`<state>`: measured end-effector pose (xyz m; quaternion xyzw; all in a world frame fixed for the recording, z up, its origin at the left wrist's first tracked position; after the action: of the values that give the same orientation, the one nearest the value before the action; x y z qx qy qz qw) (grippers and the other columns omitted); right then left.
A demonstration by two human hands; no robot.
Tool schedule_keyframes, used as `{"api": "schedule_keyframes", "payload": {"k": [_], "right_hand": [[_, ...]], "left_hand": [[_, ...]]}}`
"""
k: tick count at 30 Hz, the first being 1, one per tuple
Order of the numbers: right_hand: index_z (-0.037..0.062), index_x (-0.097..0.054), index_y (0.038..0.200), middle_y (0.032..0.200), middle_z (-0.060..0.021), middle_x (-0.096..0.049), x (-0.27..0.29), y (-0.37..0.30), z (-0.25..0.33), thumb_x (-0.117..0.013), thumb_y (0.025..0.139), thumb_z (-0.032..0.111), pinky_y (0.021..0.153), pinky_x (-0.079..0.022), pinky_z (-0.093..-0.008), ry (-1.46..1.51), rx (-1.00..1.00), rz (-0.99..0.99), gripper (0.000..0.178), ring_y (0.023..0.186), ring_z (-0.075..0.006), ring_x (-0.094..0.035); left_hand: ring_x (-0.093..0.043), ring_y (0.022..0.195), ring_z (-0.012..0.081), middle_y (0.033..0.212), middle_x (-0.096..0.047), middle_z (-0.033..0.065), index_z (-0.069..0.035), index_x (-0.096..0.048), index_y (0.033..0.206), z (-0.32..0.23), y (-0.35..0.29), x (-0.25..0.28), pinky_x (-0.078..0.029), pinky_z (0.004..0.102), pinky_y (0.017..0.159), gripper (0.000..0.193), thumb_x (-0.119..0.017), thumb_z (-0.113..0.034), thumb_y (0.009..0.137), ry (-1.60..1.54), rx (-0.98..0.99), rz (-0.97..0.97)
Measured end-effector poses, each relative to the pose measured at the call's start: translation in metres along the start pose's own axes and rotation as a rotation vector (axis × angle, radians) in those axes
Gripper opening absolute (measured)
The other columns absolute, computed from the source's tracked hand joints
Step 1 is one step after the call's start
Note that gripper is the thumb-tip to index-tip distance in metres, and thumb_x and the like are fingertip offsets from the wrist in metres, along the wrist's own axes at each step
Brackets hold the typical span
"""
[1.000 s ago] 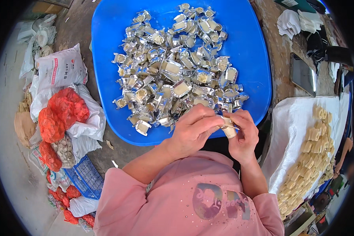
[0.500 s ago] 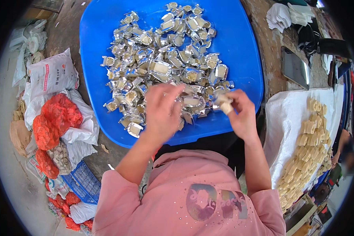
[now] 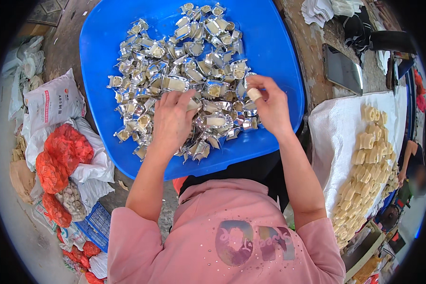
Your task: The worker is inserting small rectangular silver components into molded plastic housings.
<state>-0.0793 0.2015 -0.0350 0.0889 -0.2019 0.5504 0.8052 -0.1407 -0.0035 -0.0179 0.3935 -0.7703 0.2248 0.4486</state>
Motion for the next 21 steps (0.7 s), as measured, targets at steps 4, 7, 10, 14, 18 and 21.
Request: {"api": "schedule_keyframes", "payload": {"k": [4, 7, 10, 14, 18, 21], "right_hand": [[0.0008, -0.06, 0.112, 0.105, -0.0155, -0.062, -0.029, -0.007, 0.005, -0.06, 0.078, -0.004, 0.082, -0.049, -0.0359, -0.126, 0.0, 0.199, 0.035, 0.095, -0.029, -0.06], [-0.0001, -0.059, 0.112, 0.108, -0.018, -0.06, -0.042, -0.013, -0.001, -0.056, 0.073, -0.007, 0.087, -0.047, -0.0401, -0.163, 0.054, 0.255, 0.04, 0.102, -0.0348, -0.056], [0.0005, -0.059, 0.112, 0.109, -0.0187, -0.059, -0.047, -0.01, -0.003, -0.055, 0.072, -0.01, 0.09, -0.045, -0.0416, -0.105, -0.01, 0.254, 0.042, 0.106, -0.0363, -0.054], [0.0026, -0.06, 0.113, 0.112, -0.0173, -0.058, -0.046, -0.01, 0.037, -0.059, 0.072, -0.009, 0.092, -0.044, -0.0408, -0.082, 0.154, 0.209, 0.043, 0.109, -0.0348, -0.053], [0.0059, -0.06, 0.114, 0.116, -0.0136, -0.057, -0.052, -0.035, 0.073, -0.066, 0.072, -0.005, 0.09, -0.045, -0.0408, -0.004, 0.4, 0.288, 0.044, 0.109, -0.0339, -0.052], [0.0082, -0.062, 0.112, 0.113, -0.0106, -0.06, -0.058, -0.046, 0.08, -0.068, 0.073, -0.003, 0.087, -0.046, -0.041, 0.035, 0.443, 0.26, 0.041, 0.101, -0.0324, -0.055]], "left_hand": [[-0.055, 0.094, 0.0312, 0.095, -0.059, 0.0121, -0.007, -0.062, 0.109, 0.027, -0.013, -0.004, -0.044, 0.0408, 0.082, 0.037, -0.066, 0.002, 0.073, -0.053, 0.078, 0.048], [-0.055, 0.09, 0.0312, 0.09, -0.059, 0.012, -0.007, -0.064, 0.101, 0.027, -0.018, -0.004, -0.045, 0.0394, 0.08, 0.034, -0.066, 0.006, 0.07, -0.127, 0.074, 0.073], [-0.057, 0.09, 0.0302, 0.091, -0.061, 0.0109, -0.007, -0.064, 0.096, 0.021, -0.022, 0.002, -0.047, 0.0382, 0.078, 0.031, -0.064, 0.009, 0.069, -0.146, 0.052, -0.002], [-0.062, 0.095, 0.0278, 0.101, -0.065, 0.0118, -0.006, -0.063, 0.095, 0.013, -0.03, 0.031, -0.05, 0.0342, 0.081, 0.036, -0.058, 0.015, 0.067, -0.31, -0.033, -0.225], [-0.064, 0.099, 0.0272, 0.106, -0.066, 0.0144, -0.005, -0.063, 0.099, 0.003, -0.031, 0.036, -0.05, 0.0326, 0.085, 0.042, -0.055, 0.019, 0.066, -0.48, -0.045, -0.248], [-0.063, 0.099, 0.0281, 0.106, -0.065, 0.0153, -0.002, -0.062, 0.101, -0.012, -0.034, 0.038, -0.05, 0.0347, 0.086, 0.04, -0.056, 0.018, 0.067, -0.59, -0.115, -0.263]]}}
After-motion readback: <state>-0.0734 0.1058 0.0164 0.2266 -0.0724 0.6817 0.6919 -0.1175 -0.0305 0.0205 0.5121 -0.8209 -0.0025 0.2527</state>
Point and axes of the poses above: each hand's wrist, its own y-axis towards the middle knuckle, its own x-axis out of the back of the hand, z = x × y, the point moved 10 cm from there along y, towards the middle knuckle
